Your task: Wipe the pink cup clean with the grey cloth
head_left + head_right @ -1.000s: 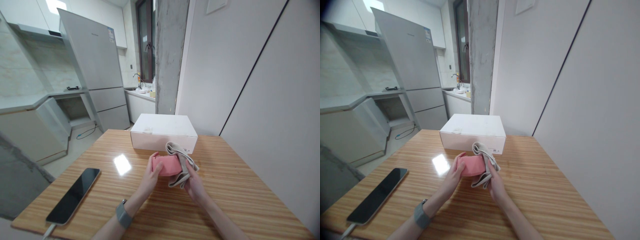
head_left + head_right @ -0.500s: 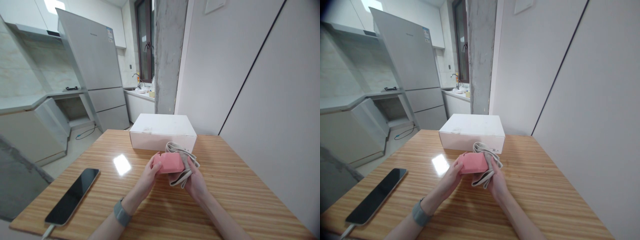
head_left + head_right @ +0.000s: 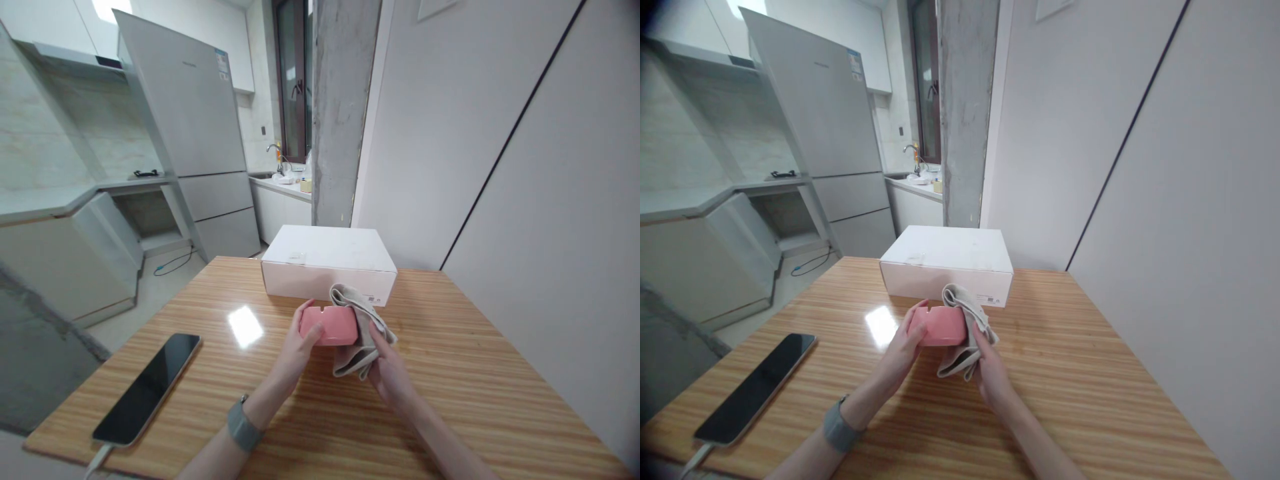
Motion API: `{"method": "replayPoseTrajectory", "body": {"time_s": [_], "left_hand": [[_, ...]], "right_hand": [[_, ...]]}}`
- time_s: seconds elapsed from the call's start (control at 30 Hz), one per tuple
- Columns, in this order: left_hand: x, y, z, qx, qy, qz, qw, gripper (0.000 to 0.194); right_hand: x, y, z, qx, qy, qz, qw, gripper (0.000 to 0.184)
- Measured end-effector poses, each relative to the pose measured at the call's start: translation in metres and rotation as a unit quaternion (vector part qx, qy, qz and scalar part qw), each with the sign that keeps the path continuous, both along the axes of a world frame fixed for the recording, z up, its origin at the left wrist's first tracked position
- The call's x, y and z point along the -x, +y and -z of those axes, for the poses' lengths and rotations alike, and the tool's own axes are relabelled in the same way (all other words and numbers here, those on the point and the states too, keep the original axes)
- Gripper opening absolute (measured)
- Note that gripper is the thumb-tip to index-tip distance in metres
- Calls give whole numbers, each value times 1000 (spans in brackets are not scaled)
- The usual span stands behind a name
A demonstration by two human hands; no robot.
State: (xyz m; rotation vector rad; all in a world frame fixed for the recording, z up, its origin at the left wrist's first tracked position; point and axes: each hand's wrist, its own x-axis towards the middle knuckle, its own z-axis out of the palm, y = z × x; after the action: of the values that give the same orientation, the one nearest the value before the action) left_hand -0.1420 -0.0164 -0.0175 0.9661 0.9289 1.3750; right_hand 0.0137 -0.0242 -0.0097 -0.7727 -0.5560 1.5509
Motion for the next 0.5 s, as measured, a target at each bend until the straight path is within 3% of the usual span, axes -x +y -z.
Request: {"method": "replayPoseTrajectory", "body": {"time_s": [0.2, 0.5], "left_hand": [[-2, 7, 5, 60, -109, 59, 991, 66], [2, 0, 2, -18, -80, 111, 990, 63]], "right_hand": [[-8, 8, 1, 26, 50, -15, 998, 35], [-9, 7, -10, 48, 122, -79, 988, 32]]}}
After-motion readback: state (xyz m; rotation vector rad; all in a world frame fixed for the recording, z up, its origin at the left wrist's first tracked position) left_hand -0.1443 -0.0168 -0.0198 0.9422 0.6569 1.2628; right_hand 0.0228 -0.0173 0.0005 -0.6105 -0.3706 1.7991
